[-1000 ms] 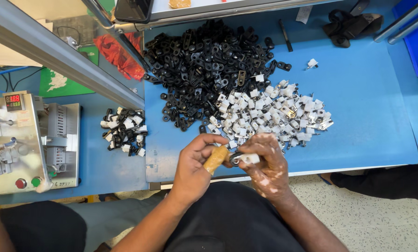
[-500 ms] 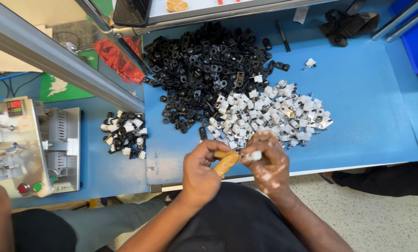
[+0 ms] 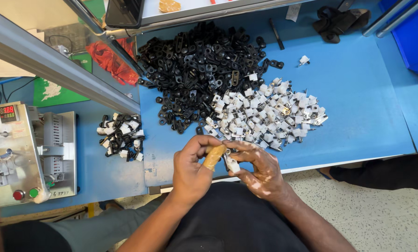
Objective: The person repeatedly picks a white plastic component and a black plastic component from piles on a blue workbench, presses them together by hand, and places the assembled pair into a growing pile on the left. The process is continuous and repetitive throughout the clip.
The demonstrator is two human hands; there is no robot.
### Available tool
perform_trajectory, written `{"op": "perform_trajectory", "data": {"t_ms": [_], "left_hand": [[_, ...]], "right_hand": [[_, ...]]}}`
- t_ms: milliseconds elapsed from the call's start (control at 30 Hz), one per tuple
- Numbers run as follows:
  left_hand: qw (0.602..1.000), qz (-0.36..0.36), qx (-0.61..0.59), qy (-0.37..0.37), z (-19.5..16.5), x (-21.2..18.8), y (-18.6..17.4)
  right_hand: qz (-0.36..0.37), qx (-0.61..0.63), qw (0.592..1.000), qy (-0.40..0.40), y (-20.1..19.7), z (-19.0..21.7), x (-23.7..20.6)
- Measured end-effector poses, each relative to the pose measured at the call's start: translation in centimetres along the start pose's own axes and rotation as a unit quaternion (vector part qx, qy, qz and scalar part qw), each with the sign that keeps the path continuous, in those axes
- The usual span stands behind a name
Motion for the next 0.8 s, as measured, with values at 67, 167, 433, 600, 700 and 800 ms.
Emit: {"op": "perform_trajectory", "data": {"t_ms": [67,167,433,600,700,800], "left_hand": [[0.995,0.015,-0.096,-0.016,0.6,-0.1,0.2],[0.986,0.03,-0.147,-0.07,1.9,-0.1,0.7],[0.986,0.037,-0.159,0.014,1.1,-1.6,-0.4],[0.979,-0.004,-0.189,-0.079,3.7,-2.3,-1.3],[0.989,0.007,-0.148,-0.023,2.6,-2.7,-2.7],[0.978,0.05,-0.201,-0.034,2.9,-2.3,-3.0]], "right_hand": [[-0.015,0.015,0.999,-0.042,0.1,0.4,0.0],[-0.04,-0.049,0.996,-0.064,0.6,1.3,-0.1],[-0.079,-0.079,0.992,-0.061,2.2,1.6,-0.1],[-0.069,-0.109,0.99,-0.05,3.8,1.1,0.5],[-0.07,-0.087,0.993,-0.048,4.6,1.0,1.1],[-0.076,-0.087,0.992,-0.041,4.8,0.8,1.7]]}}
Point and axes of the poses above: each hand's wrist, its own x-axis towards the middle knuckle, its own y-axis out of the palm, z = x × y, the point moved 9 cm from there along x, towards the middle knuckle, and after that the axes turned 15 degrees about z, right-handed, at the moved point
